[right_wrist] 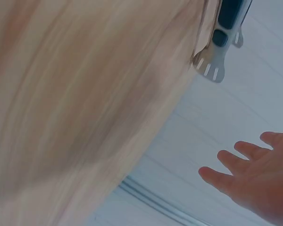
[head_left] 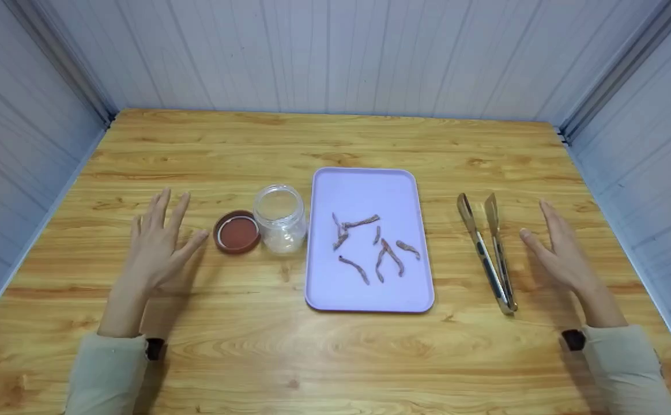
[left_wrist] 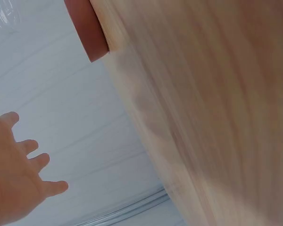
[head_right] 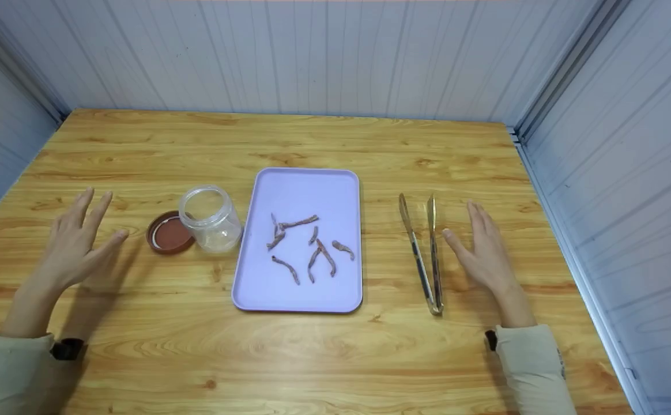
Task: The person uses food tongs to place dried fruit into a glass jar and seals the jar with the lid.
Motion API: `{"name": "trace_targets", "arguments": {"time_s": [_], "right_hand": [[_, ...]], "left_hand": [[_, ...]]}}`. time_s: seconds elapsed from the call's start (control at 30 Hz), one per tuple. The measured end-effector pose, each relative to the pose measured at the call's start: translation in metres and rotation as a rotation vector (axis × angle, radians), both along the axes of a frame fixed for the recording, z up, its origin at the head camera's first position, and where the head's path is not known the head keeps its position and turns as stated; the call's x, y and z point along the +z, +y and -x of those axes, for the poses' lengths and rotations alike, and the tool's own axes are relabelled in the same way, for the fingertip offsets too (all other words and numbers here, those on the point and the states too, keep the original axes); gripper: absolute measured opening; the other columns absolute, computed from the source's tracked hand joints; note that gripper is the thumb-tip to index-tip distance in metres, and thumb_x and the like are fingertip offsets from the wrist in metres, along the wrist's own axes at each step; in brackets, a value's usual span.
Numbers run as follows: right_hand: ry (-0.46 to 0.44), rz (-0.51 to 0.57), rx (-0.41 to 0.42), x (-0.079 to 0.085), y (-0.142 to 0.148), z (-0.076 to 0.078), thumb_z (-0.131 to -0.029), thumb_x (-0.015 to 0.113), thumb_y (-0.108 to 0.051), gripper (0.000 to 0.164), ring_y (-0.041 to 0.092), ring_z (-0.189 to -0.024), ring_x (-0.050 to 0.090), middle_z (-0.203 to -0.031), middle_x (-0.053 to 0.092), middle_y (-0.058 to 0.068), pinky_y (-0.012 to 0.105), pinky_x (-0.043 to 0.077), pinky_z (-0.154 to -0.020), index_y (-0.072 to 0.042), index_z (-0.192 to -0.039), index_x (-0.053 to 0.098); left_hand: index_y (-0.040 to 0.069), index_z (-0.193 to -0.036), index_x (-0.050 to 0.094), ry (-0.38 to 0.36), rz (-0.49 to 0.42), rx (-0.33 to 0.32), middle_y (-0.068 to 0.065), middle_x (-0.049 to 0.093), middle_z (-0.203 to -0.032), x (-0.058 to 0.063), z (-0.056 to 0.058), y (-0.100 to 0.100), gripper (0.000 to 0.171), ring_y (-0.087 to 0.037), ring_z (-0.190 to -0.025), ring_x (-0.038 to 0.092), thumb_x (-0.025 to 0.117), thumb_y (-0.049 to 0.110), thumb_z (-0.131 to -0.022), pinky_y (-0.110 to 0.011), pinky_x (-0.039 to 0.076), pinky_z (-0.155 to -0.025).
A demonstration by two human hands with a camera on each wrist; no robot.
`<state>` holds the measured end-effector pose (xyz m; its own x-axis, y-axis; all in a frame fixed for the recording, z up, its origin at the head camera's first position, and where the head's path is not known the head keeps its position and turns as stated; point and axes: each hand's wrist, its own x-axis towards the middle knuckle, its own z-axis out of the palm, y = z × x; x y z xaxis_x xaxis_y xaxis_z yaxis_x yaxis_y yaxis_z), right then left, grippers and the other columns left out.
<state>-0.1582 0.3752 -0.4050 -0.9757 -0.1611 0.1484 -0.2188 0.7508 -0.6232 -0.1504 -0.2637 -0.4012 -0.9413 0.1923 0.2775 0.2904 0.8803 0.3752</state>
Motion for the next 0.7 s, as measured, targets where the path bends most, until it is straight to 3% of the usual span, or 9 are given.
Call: {"name": "trace_targets", "arguments": {"time_s": [0.1,0.2,0.33,0.47,0.57,0.7], "right_hand": [[-0.005,0.068,0.004,0.001,-0.008,-0.002,-0.093,0.044,-0.026,0.066,0.043,-0.126,0.003,-0.142,0.004,0.025,0.063,0.001,-0.093,-0.013,-0.142,0.003],[-0.013,0.135,-0.004,0.002,-0.016,-0.004,-0.093,0.045,-0.025,0.065,0.044,-0.125,0.009,-0.141,0.009,0.025,0.065,0.009,-0.091,-0.011,-0.142,0.005],[-0.027,0.212,-0.024,0.003,-0.026,-0.006,-0.091,0.049,-0.025,0.066,0.044,-0.121,0.022,-0.138,0.019,0.026,0.064,0.023,-0.087,-0.007,-0.141,0.010],[-0.065,0.252,-0.045,0.002,-0.033,-0.009,-0.090,0.052,-0.026,0.069,0.043,-0.117,0.029,-0.134,0.025,0.026,0.060,0.029,-0.086,-0.006,-0.141,0.011],[-0.097,0.251,-0.056,0.000,-0.037,-0.010,-0.088,0.054,-0.028,0.071,0.042,-0.116,0.032,-0.132,0.028,0.026,0.057,0.033,-0.085,-0.006,-0.141,0.011],[-0.132,0.232,-0.052,-0.004,-0.041,-0.012,-0.087,0.055,-0.030,0.074,0.042,-0.115,0.033,-0.132,0.029,0.025,0.056,0.034,-0.084,-0.006,-0.141,0.011]], "left_hand": [[0.013,-0.141,0.019,0.060,-0.098,-0.034,-0.020,0.013,-0.141,-0.001,0.002,0.005,0.073,-0.040,-0.126,0.013,0.056,0.040,-0.084,-0.060,0.008,-0.095],[0.010,-0.140,0.021,0.058,-0.246,-0.059,-0.019,0.018,-0.140,-0.001,0.004,0.011,0.078,-0.039,-0.125,0.018,0.064,0.031,-0.080,-0.058,0.014,-0.096],[0.010,-0.141,0.018,-0.023,-0.461,-0.076,-0.019,0.022,-0.138,0.005,0.001,0.024,0.083,-0.036,-0.123,0.024,0.070,0.021,-0.076,-0.057,0.023,-0.093],[0.007,-0.141,0.011,-0.127,-0.655,-0.107,-0.023,0.020,-0.137,0.019,-0.006,0.044,0.086,-0.040,-0.120,0.028,0.069,0.012,-0.077,-0.057,0.030,-0.089],[0.004,-0.141,0.007,-0.195,-0.751,-0.124,-0.025,0.018,-0.137,0.027,-0.008,0.057,0.087,-0.042,-0.120,0.028,0.067,0.007,-0.078,-0.055,0.032,-0.089],[0.008,-0.141,0.003,-0.278,-0.830,-0.134,-0.022,0.017,-0.138,0.023,-0.003,0.067,0.090,-0.039,-0.120,0.029,0.067,0.006,-0.078,-0.048,0.034,-0.090]]}}
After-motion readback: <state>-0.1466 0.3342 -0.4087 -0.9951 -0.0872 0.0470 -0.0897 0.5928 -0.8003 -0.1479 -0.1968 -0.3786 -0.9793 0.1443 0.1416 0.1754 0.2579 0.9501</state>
